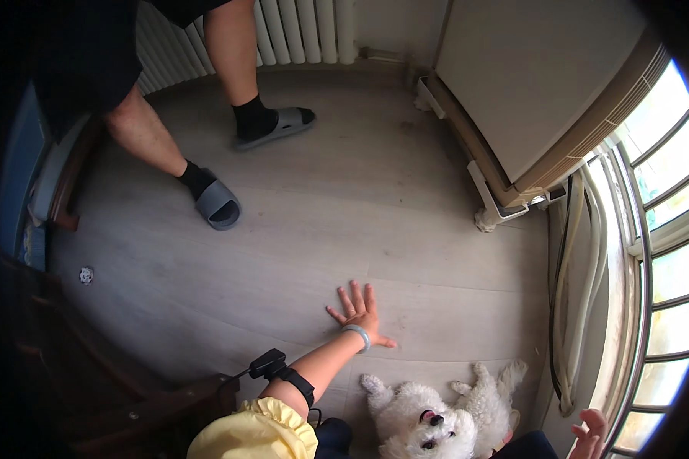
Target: Assembling an adjustable white plastic and metal base for a household appliance.
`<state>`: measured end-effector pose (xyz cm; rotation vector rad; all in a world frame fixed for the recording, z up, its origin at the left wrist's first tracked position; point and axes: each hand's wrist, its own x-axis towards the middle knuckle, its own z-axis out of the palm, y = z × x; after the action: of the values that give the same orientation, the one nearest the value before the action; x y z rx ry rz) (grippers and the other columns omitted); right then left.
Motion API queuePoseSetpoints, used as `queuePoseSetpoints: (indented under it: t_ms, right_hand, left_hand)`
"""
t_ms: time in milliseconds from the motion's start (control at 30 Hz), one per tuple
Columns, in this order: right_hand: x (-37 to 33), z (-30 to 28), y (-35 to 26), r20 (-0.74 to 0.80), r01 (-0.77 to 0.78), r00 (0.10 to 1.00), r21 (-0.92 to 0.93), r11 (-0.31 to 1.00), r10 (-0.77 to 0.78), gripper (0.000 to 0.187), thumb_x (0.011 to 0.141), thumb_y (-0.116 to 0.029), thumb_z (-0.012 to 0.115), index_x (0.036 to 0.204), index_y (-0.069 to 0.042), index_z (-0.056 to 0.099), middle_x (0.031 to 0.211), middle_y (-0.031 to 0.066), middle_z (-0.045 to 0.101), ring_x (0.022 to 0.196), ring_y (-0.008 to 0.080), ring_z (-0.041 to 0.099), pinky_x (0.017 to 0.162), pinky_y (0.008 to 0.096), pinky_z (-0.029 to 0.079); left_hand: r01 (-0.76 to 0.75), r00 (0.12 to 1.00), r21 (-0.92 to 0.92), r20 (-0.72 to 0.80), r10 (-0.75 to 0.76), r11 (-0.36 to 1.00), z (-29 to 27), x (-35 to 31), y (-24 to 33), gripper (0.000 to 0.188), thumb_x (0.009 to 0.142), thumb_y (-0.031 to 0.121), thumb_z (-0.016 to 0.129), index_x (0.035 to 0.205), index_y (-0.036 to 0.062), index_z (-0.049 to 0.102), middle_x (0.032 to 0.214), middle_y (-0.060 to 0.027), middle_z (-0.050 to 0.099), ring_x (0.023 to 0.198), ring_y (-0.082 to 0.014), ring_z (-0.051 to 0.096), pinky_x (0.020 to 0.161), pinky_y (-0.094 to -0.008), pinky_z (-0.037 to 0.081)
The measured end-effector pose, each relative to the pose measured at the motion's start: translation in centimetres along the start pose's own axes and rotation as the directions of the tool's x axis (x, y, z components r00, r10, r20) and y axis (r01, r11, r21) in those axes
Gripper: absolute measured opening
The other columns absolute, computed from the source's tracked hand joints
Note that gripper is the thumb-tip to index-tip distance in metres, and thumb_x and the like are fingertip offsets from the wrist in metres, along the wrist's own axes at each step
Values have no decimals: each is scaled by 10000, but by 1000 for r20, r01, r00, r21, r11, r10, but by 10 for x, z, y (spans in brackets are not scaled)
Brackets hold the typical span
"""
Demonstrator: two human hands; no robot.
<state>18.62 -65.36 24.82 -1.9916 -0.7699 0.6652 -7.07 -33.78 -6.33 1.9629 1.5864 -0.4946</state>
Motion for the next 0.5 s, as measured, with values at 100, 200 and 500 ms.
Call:
queuePoseSetpoints:
  t_ms: [100, 200, 500]
  right_hand:
    - [6, 14, -13, 314, 82, 949, -234, 969, -4, 551, 978, -370, 451, 1368, 14, 381, 1346, 162, 429, 1250, 315, 417, 989, 402, 380]
    - [4, 21, -27, 423, 161, 905, -448, 880, 50, 562, 965, -371, 483, 1375, -2, 375, 1360, 187, 393, 1243, 329, 412, 993, 408, 380]
    - [3, 17, -28, 440, 202, 896, -521, 829, 59, 578, 957, -351, 498, 1391, 0, 348, 1369, 224, 357, 1253, 369, 386, 1002, 434, 376]
  left_hand:
    - [13, 1000, 21, 4, -13, 1000, 2, 0, -3, 1511, 456, 677, 808, 1482, 69, -121, 1507, -253, -229, 1349, -501, -247, 987, -743, -60]
    - [6, 1000, 29, 5, -6, 1000, 3, 0, -2, 1516, 457, 679, 806, 1478, 66, -132, 1505, -256, -231, 1347, -504, -247, 986, -744, -61]
    - [35, 999, 15, 1, -35, 999, 0, 0, -2, 1509, 456, 646, 828, 1484, 83, -121, 1517, -236, -217, 1365, -482, -228, 996, -742, -54]
